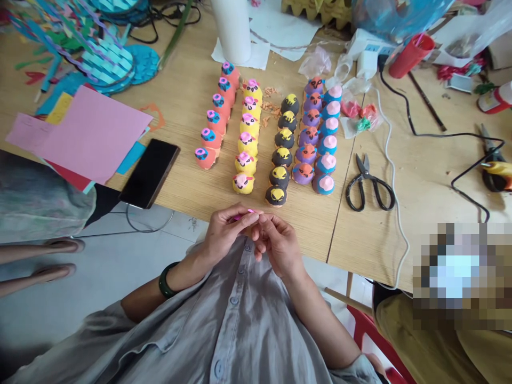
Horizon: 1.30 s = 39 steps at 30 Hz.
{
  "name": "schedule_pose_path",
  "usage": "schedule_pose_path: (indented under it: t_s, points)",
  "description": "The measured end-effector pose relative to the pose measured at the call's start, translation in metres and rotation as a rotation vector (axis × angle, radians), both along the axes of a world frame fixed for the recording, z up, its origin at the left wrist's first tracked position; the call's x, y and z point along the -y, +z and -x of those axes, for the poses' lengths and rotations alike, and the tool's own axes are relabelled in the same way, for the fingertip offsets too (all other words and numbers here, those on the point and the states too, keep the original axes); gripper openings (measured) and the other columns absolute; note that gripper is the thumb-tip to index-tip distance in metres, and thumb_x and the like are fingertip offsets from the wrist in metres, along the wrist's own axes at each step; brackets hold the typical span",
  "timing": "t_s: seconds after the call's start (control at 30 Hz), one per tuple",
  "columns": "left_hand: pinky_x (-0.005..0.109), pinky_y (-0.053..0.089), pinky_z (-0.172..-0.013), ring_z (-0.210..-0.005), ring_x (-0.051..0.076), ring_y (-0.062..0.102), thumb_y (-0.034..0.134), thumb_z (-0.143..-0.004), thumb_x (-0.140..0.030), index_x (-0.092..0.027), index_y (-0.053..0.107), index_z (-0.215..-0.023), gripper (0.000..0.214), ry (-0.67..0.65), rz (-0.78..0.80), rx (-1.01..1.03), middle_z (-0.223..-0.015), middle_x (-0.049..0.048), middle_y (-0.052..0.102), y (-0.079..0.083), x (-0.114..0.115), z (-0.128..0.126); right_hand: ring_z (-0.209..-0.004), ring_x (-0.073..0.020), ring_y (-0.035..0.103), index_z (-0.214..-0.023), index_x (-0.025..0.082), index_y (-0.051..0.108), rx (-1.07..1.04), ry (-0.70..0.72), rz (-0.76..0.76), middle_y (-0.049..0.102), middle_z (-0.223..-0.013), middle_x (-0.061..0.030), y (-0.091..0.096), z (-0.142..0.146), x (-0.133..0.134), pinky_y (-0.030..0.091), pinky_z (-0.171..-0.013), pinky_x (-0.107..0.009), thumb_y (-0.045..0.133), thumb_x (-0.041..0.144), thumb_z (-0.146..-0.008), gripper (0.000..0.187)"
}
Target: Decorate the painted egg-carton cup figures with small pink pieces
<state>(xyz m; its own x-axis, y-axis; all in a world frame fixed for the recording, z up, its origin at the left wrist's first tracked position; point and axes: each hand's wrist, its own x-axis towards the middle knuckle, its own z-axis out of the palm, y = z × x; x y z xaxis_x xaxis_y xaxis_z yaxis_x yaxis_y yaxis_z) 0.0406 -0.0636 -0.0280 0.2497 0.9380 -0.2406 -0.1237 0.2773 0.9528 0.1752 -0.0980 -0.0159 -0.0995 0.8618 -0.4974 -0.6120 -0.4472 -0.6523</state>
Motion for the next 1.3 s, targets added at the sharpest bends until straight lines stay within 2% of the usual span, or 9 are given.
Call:
schedule_pose_path:
  t_s: [0.07, 0.2, 0.33, 0.43, 0.63, 0.83, 1.0, 1.2, 1.3]
  points:
    - [0.026, 0.054, -0.065, -0.074, 0.013, 0.065, 0.081, -0.080, -0.040, -0.022, 0.082, -0.094, 0.023, -0.032, 0.003, 0.029, -0.087, 0.0028, 0.073, 0.0001, -0.0004, 0.0004, -0.037, -0.0029, 0.037, -0.078, 0.018, 0.065, -0.011, -0.016, 0.003, 0.060, -0.060, 0.0057, -0.0004, -0.0008, -0.0001, 0.042, -0.030, -0.014, 0.081, 0.043, -0.078, 0.030]
    - [0.023, 0.045, -0.049, -0.057, 0.008, 0.056, 0.077, -0.084, -0.046, -0.026, 0.075, -0.121, 0.042, -0.067, 0.124, 0.114, -0.083, 0.0004, 0.070, -0.0003, 0.0005, 0.0006, -0.036, -0.0024, 0.035, -0.076, 0.018, 0.064, -0.030, -0.032, 0.013, 0.060, -0.059, 0.0059, -0.0003, -0.0023, 0.0002, 0.041, -0.029, -0.013, 0.082, 0.041, -0.077, 0.030]
    - [0.023, 0.048, -0.053, -0.063, 0.010, 0.061, 0.076, -0.084, -0.046, -0.022, 0.081, -0.095, 0.027, 0.008, 0.105, 0.069, -0.078, 0.0017, 0.071, -0.0007, 0.0011, 0.0011, -0.037, -0.0033, 0.038, -0.080, 0.017, 0.066, 0.003, 0.003, 0.021, 0.061, -0.059, 0.0049, -0.0003, -0.0006, 0.0007, 0.042, -0.029, -0.015, 0.080, 0.044, -0.079, 0.030]
    - [0.024, 0.048, -0.057, -0.066, 0.011, 0.062, 0.076, -0.085, -0.045, -0.022, 0.081, -0.092, 0.025, 0.023, 0.071, 0.035, -0.076, 0.0013, 0.070, -0.0001, 0.0002, 0.0016, -0.037, -0.0045, 0.041, -0.086, 0.018, 0.068, 0.038, 0.008, 0.014, 0.063, -0.061, 0.0047, 0.0000, 0.0013, 0.0004, 0.045, -0.030, -0.016, 0.080, 0.044, -0.079, 0.030]
    - [0.020, 0.038, -0.047, -0.059, 0.007, 0.056, 0.082, -0.079, -0.043, -0.025, 0.071, -0.127, 0.053, -0.060, 0.142, 0.134, -0.081, -0.0007, 0.067, 0.0011, 0.0005, 0.0002, -0.036, -0.0030, 0.039, -0.080, 0.018, 0.069, 0.013, -0.075, -0.014, 0.061, -0.058, 0.0060, 0.0014, -0.0001, -0.0009, 0.044, -0.030, -0.014, 0.084, 0.039, -0.076, 0.026]
    - [0.017, 0.036, -0.045, -0.050, 0.004, 0.046, 0.080, -0.081, -0.039, -0.015, 0.078, -0.093, 0.027, 0.007, 0.185, 0.132, -0.062, -0.0011, 0.063, 0.0028, 0.0047, -0.0026, -0.036, -0.0029, 0.039, -0.081, 0.018, 0.071, 0.026, -0.060, -0.029, 0.060, -0.058, 0.0064, 0.0000, -0.0002, -0.0009, 0.044, -0.029, -0.015, 0.084, 0.036, -0.076, 0.023]
    - [0.017, 0.035, -0.044, -0.048, 0.004, 0.045, 0.080, -0.081, -0.042, -0.016, 0.078, -0.091, 0.028, 0.033, 0.170, 0.121, -0.060, -0.0022, 0.062, 0.0036, 0.0032, -0.0030, -0.036, -0.0035, 0.040, -0.087, 0.019, 0.071, 0.052, -0.067, -0.022, 0.061, -0.059, 0.0069, -0.0001, 0.0009, -0.0006, 0.045, -0.030, -0.016, 0.083, 0.037, -0.077, 0.024]
    - [0.018, 0.039, -0.045, -0.049, 0.005, 0.048, 0.081, -0.078, -0.043, -0.016, 0.079, -0.102, 0.036, 0.014, 0.207, 0.120, -0.062, -0.0020, 0.064, 0.0032, 0.0026, -0.0036, -0.037, -0.0034, 0.040, -0.084, 0.018, 0.070, 0.078, -0.078, -0.044, 0.061, -0.058, 0.0068, -0.0017, 0.0003, -0.0005, 0.044, -0.030, -0.015, 0.082, 0.036, -0.078, 0.023]
    - [0.019, 0.039, -0.045, -0.048, 0.006, 0.049, 0.082, -0.077, -0.043, -0.015, 0.078, -0.091, 0.031, 0.032, 0.182, 0.127, -0.060, -0.0021, 0.063, 0.0040, 0.0022, -0.0047, -0.038, -0.0044, 0.043, -0.087, 0.019, 0.069, 0.119, -0.083, -0.064, 0.061, -0.059, 0.0070, -0.0025, 0.0006, 0.0004, 0.046, -0.031, -0.016, 0.082, 0.036, -0.078, 0.024]
